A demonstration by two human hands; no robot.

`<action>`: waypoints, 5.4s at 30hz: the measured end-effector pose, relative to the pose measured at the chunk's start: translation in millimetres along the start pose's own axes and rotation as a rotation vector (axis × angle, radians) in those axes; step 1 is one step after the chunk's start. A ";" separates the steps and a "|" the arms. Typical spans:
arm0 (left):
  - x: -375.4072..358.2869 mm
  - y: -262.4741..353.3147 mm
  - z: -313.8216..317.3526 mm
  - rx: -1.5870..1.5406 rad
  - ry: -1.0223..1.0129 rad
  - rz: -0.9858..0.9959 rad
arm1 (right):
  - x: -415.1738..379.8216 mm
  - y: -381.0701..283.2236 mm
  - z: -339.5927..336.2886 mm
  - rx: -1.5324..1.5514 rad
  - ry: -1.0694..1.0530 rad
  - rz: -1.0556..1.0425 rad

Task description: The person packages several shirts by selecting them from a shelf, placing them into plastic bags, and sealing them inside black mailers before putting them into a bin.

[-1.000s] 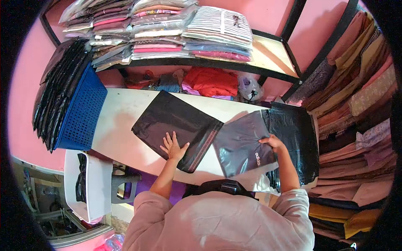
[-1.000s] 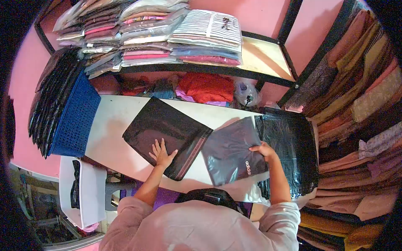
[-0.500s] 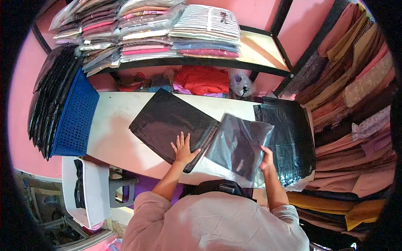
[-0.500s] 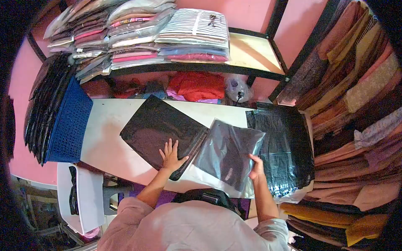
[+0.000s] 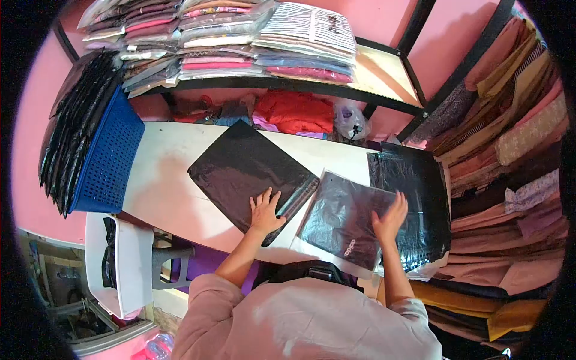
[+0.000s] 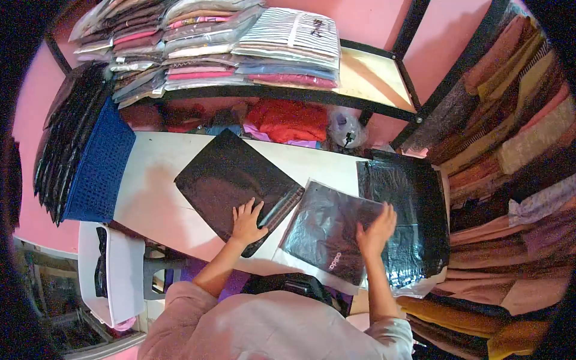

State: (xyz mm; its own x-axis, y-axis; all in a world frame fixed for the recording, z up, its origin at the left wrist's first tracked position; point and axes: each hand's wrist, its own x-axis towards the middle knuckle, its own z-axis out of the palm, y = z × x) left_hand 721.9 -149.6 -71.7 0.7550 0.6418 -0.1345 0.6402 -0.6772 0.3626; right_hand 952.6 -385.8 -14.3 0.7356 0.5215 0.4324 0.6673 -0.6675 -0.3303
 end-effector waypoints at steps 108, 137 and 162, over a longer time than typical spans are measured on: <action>31.8 -9.1 38.6 -0.461 0.264 0.068 | 9.2 66.6 49.4 0.315 -0.806 -0.303; 34.4 -38.1 20.1 -0.453 0.296 0.210 | 71.8 -19.8 158.4 0.364 -0.248 -0.246; 47.6 -52.2 22.0 -0.549 0.347 -0.008 | 42.0 -8.1 158.5 0.431 -0.247 0.070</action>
State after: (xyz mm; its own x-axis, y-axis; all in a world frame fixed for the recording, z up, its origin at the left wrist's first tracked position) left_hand 727.5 -91.6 -117.3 0.6022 0.7872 0.1330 0.4109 -0.4485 0.7937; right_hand 996.4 -274.2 -126.4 0.7511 0.6284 0.2025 0.5644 -0.4521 -0.6906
